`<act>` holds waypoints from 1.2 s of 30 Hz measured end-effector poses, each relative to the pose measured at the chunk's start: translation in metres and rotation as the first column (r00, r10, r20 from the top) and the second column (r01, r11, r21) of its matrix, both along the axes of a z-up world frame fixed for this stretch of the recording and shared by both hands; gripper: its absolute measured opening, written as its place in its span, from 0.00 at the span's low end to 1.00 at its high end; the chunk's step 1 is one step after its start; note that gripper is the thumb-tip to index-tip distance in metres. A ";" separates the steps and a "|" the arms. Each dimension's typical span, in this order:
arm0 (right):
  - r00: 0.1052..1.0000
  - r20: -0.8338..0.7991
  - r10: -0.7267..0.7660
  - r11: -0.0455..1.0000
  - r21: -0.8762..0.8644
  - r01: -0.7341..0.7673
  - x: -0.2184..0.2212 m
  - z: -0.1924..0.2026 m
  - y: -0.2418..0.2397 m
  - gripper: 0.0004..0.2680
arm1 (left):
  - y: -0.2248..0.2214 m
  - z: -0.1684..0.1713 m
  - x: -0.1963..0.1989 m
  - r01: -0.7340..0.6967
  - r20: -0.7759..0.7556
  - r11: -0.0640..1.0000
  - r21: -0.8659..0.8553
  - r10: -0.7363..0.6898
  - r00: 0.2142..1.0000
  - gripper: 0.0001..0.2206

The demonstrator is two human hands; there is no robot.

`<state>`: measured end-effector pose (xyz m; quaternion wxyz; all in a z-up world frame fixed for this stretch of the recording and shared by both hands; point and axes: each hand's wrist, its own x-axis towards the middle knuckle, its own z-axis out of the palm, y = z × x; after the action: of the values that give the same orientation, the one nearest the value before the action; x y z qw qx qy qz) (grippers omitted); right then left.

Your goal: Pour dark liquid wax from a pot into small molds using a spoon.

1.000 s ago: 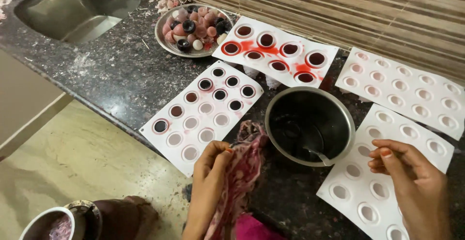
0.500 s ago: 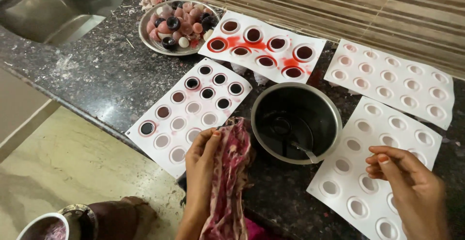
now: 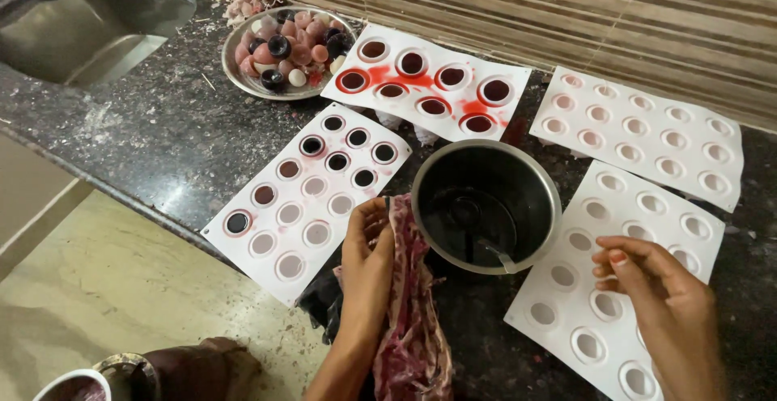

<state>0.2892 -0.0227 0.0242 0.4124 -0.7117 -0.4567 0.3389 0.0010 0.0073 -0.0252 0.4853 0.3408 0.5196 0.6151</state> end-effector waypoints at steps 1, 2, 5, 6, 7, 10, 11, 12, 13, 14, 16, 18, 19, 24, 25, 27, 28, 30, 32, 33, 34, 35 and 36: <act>1.000 -0.010 0.004 1.000 -0.004 -0.004 -0.005 0.004 0.006 0.11 | 0.002 -0.006 -0.001 -0.004 -0.037 1.000 0.008 0.005 0.999 0.13; 1.000 -0.018 0.004 1.000 -0.006 -0.004 -0.009 0.009 0.012 0.11 | 0.005 -0.012 -0.001 -0.005 -0.072 1.000 0.018 0.006 0.997 0.12; 0.992 -0.026 0.125 0.990 0.071 -0.123 -0.003 -0.011 0.033 0.12 | 0.005 -0.005 -0.001 -0.019 -0.168 0.999 -0.038 0.013 0.986 0.12; 0.992 -0.026 0.124 0.990 0.072 -0.122 -0.006 -0.011 0.036 0.12 | 0.005 0.000 0.001 -0.019 -0.168 0.999 -0.037 0.012 0.986 0.12; 0.988 0.001 0.153 0.985 0.084 -0.153 -0.009 -0.010 0.039 0.12 | 0.004 0.005 0.003 -0.034 -0.216 0.997 -0.068 0.018 0.976 0.12; 0.983 0.046 0.178 0.978 0.100 -0.182 -0.015 -0.009 0.042 0.12 | 0.002 0.020 0.007 -0.087 -0.362 0.992 -0.097 0.046 0.931 0.15; 0.983 0.066 0.170 0.979 0.104 -0.176 -0.016 -0.008 0.043 0.12 | 0.001 0.026 0.008 -0.118 -0.454 0.989 -0.094 0.063 0.889 0.17; 0.983 0.066 0.170 0.979 0.103 -0.177 -0.018 -0.007 0.042 0.12 | 0.002 0.029 0.008 -0.118 -0.454 0.989 -0.094 0.063 0.889 0.17; 0.984 0.064 0.165 0.979 0.110 -0.171 -0.019 -0.005 0.042 0.12 | 0.003 0.033 0.008 -0.132 -0.545 0.986 -0.098 0.058 0.836 0.19; 0.986 0.063 0.157 0.980 0.115 -0.163 -0.020 -0.003 0.041 0.12 | 0.004 0.037 0.009 -0.144 -0.630 0.984 -0.102 0.048 0.775 0.21; 0.987 0.046 0.152 0.980 0.119 -0.157 -0.017 -0.005 0.040 0.11 | 0.005 0.045 0.007 -0.125 -0.661 0.985 -0.116 0.017 0.750 0.23; 0.988 0.029 0.149 0.981 0.125 -0.152 -0.015 -0.009 0.041 0.11 | 0.009 0.051 0.005 -0.107 -0.692 0.986 -0.128 -0.011 0.722 0.25; 0.988 0.027 0.155 0.979 0.133 -0.157 -0.013 -0.011 0.041 0.11 | 0.011 0.052 0.004 -0.087 -0.716 0.987 -0.138 -0.039 0.697 0.25; 0.986 0.064 0.151 0.980 0.124 -0.158 -0.017 -0.011 0.040 0.12 | 0.026 0.052 0.002 -0.046 -0.785 0.982 -0.184 -0.118 0.609 0.26; 0.987 0.062 0.150 0.979 0.131 -0.157 -0.019 -0.011 0.040 0.12 | 0.027 0.052 0.003 -0.031 -0.792 0.977 -0.209 -0.151 0.592 0.26; 0.988 0.062 0.142 0.979 0.139 -0.150 -0.019 -0.011 0.038 0.12 | 0.031 0.049 0.010 -0.010 -0.796 0.972 -0.233 -0.185 0.576 0.25; 0.989 0.042 0.145 0.978 0.143 -0.150 -0.020 -0.011 0.037 0.12 | 0.033 0.045 0.013 -0.004 -0.810 0.973 -0.229 -0.188 0.556 0.24; 0.989 0.021 0.150 0.977 0.149 -0.151 -0.020 -0.011 0.034 0.13 | 0.035 0.041 0.018 0.000 -0.823 0.975 -0.223 -0.189 0.535 0.22; 0.994 0.007 0.112 0.989 0.095 -0.113 -0.020 -0.010 0.031 0.13 | 0.035 0.041 0.023 -0.008 -0.841 0.984 -0.179 -0.148 0.520 0.19; 0.993 0.008 0.116 0.988 0.098 -0.116 -0.019 -0.007 0.029 0.13 | 0.034 0.040 0.025 -0.012 -0.841 0.984 -0.176 -0.144 0.521 0.19; 0.996 -0.002 0.092 0.993 0.075 -0.091 -0.018 -0.004 0.028 0.13 | 0.034 0.039 0.027 -0.004 -0.826 0.985 -0.171 -0.141 0.546 0.19; 0.998 -0.011 0.066 0.997 0.051 -0.066 -0.017 -0.002 0.026 0.13 | 0.034 0.038 0.029 0.005 -0.809 0.986 -0.166 -0.139 0.571 0.19; 0.997 -0.011 0.072 0.996 0.053 -0.071 -0.015 -0.001 0.024 0.13 | 0.036 0.030 0.029 -0.001 -0.810 0.987 -0.163 -0.134 0.571 0.19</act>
<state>0.2740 0.0016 0.0233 0.4217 -0.6815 -0.4881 0.3457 0.0298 0.0433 0.0053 0.2368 0.5692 0.7149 0.3300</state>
